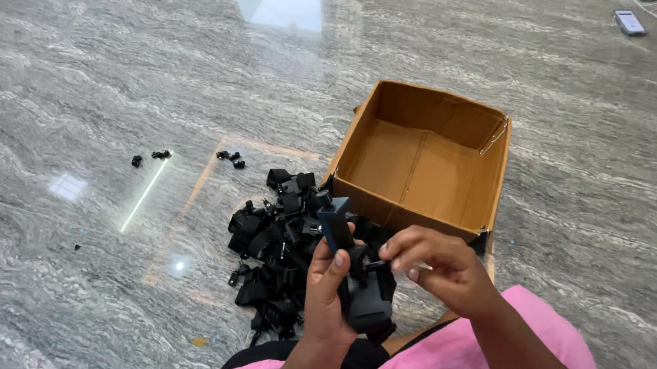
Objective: The person sits on the floor and assembles small black plastic camera parts by hand. They pick up components from a pile, fit them together, and occasionally use a small metal tool to tighten or adjust the pieces. The person handles the parts one at a time and places the assembled units back into the pile.
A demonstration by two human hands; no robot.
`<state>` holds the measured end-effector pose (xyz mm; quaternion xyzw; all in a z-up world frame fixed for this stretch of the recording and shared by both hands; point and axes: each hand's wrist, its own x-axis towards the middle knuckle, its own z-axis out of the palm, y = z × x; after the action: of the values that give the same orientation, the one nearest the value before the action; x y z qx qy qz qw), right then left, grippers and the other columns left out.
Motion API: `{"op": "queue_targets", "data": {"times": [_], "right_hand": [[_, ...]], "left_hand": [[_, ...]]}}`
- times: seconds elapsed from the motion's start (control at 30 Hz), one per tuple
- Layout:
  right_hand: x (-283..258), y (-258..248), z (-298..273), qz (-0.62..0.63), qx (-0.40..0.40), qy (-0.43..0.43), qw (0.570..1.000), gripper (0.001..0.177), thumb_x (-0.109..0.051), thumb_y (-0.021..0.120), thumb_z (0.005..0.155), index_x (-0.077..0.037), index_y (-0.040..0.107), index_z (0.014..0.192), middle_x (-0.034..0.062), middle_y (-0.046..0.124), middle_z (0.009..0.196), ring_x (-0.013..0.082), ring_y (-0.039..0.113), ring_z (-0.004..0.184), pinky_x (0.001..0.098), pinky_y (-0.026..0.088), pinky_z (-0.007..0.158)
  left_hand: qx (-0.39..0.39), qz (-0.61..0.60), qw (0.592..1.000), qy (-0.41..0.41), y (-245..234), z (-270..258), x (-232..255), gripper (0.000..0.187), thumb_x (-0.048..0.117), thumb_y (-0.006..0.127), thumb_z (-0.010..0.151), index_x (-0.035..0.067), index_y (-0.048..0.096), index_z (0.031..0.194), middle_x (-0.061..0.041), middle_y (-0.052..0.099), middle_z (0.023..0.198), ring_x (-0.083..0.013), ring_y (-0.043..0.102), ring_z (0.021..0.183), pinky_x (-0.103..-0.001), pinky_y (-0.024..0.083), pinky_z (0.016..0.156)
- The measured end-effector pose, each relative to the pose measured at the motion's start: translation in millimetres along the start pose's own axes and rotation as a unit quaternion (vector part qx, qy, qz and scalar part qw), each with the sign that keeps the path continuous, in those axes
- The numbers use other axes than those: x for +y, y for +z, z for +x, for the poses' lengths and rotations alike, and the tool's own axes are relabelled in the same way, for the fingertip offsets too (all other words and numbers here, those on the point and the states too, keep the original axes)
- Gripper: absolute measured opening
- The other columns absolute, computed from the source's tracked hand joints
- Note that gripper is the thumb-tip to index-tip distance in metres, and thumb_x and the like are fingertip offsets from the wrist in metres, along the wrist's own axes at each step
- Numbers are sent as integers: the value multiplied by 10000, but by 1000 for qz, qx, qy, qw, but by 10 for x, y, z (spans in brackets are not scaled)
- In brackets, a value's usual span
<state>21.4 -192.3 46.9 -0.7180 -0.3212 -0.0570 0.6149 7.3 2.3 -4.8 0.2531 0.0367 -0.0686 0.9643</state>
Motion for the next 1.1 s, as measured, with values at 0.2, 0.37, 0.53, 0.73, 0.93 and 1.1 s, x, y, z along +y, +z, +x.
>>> {"op": "queue_targets", "data": {"times": [0.2, 0.37, 0.53, 0.73, 0.93, 1.1], "right_hand": [[-13, 87, -22, -184, 5, 142, 973, 202, -195, 803, 855, -87, 797, 1026, 63, 769, 973, 183, 763, 869, 294, 596, 753], [-32, 67, 83, 66, 48, 8, 997, 311, -164, 756, 943, -9, 684, 1203, 122, 679, 1194, 229, 670, 1052, 326, 549, 906], [32, 106, 38, -208, 8, 121, 971, 252, -167, 801, 843, -75, 789, 1077, 54, 763, 971, 178, 758, 861, 296, 590, 727], [51, 27, -15, -12, 13, 27, 999, 169, -98, 706, 946, -43, 736, 1103, 117, 720, 1144, 230, 712, 930, 316, 580, 784], [-14, 39, -5, -183, -27, 162, 969, 216, -175, 802, 873, -59, 776, 1054, 78, 762, 956, 203, 752, 864, 305, 581, 730], [-151, -113, -42, -77, -40, -29, 996, 130, -180, 717, 1045, -80, 770, 1109, 122, 734, 1156, 229, 721, 1114, 342, 589, 914]], "left_hand": [[0, 13, 1000, 23, 9, 22, -56, 439, 142, 751, 906, 34, 603, 1305, -71, 686, 1064, -163, 671, 973, -329, 553, 897], [7, 15, 999, 42, -16, 112, -87, 427, 152, 739, 929, 11, 599, 1307, -79, 680, 1046, -176, 671, 966, -334, 553, 879], [6, 53, 998, 46, -104, 98, -104, 459, 169, 727, 927, 24, 585, 1339, -67, 681, 1085, -166, 655, 993, -338, 543, 881], [57, 76, 995, 7, -108, 113, -3, 478, 215, 703, 929, -2, 614, 1346, -109, 698, 1094, -199, 674, 1010, -356, 552, 892], [69, 121, 990, -2, -48, 60, -45, 490, 184, 700, 907, 13, 604, 1356, -97, 698, 1114, -189, 668, 1014, -359, 546, 896], [70, 88, 994, -11, -223, 35, -240, 498, 187, 694, 918, -13, 599, 1364, -146, 705, 1128, -208, 680, 1032, -370, 532, 932]]}}
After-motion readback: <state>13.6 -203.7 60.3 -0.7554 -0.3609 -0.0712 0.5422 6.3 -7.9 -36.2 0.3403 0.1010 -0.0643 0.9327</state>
